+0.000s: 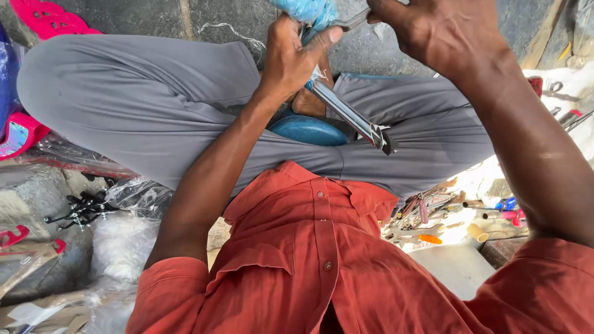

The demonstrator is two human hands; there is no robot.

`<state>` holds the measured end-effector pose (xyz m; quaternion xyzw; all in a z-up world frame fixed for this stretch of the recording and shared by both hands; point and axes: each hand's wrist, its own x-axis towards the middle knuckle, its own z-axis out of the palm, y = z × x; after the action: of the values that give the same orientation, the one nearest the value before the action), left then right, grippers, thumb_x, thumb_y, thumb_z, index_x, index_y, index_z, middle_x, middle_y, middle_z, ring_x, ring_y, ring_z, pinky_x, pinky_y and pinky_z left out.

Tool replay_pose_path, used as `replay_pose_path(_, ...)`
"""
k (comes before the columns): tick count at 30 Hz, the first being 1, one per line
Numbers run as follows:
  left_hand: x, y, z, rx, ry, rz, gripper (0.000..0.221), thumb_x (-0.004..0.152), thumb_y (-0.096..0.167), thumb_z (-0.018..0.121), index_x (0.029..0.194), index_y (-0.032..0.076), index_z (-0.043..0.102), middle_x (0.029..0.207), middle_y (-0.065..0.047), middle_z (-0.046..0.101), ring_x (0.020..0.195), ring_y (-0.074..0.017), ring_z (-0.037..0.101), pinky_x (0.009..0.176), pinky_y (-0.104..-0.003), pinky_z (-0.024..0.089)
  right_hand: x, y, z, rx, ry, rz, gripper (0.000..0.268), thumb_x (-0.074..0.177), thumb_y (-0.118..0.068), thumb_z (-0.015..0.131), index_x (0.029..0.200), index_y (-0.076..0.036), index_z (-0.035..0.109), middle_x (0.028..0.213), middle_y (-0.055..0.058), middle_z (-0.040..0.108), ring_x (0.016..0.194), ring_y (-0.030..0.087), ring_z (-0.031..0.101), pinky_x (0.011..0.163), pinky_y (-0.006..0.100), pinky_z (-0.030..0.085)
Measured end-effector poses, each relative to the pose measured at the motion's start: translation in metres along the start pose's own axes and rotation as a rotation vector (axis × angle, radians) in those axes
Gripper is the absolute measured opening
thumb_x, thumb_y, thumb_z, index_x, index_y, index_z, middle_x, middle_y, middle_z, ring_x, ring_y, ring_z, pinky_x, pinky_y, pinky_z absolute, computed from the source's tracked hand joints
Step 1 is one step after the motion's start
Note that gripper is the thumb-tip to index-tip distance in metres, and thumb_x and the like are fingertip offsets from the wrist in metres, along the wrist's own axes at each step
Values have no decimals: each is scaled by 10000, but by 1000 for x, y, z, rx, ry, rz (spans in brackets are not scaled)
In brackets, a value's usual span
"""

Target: The person is assembling or repairing a bicycle handlebar, including installing brake levers and grips.

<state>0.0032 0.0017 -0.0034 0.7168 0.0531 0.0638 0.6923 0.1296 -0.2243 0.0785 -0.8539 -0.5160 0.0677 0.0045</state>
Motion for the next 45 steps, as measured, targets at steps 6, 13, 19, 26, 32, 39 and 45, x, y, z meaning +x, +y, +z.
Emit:
replay_pose_path(6,4,14,0,165,17,192,248,906,135,829,943,32,606,865,-55,565,813,-184,557,776,-336,487,13,-14,-46,-54,251,-145,92,969,-270,749,1034,-208,727,879,10,664,902,219,689,734,404,531)
replay_pose_path(13,-1,15,3,-70,9,-14,187,923,78,795,946,32,616,875,-26,622,819,-139,588,798,-336,519,-6,-7,20,132,-261,217,218,1125,-166,621,1292,-269,718,1010,66,689,744,289,645,569,425,459)
replay_pose_path(19,-8,16,1,104,-12,-123,274,843,123,829,989,2,632,841,-48,619,823,-165,594,833,-364,496,-21,-6,5,188,-10,-90,131,1078,-275,713,1034,-152,701,855,49,644,816,271,652,676,403,477)
replay_pose_path(26,1,20,-8,-23,-54,46,197,868,26,733,1044,27,646,964,-43,604,910,-147,594,883,-350,504,-31,-25,33,264,210,9,335,1055,-292,779,898,-35,632,789,115,610,740,278,604,720,419,461)
replay_pose_path(32,-5,11,-17,-283,-115,-94,139,942,112,662,1037,21,618,933,8,593,865,-103,574,794,-302,497,-45,-95,71,919,332,676,401,1099,-196,807,834,15,593,739,59,568,635,162,484,608,328,364)
replay_pose_path(39,-11,6,-3,-311,-57,-116,412,1130,423,543,1019,33,617,839,20,537,775,-76,510,719,-297,455,14,-144,33,1864,670,975,136,934,-115,774,939,11,723,688,-12,615,494,28,436,434,229,282)
replay_pose_path(45,-14,-12,6,-134,-34,-43,429,1150,426,486,1026,37,620,847,28,534,785,-66,500,721,-289,461,16,-148,47,1916,769,1012,183,928,-100,756,840,33,666,640,72,628,443,52,434,388,224,273)
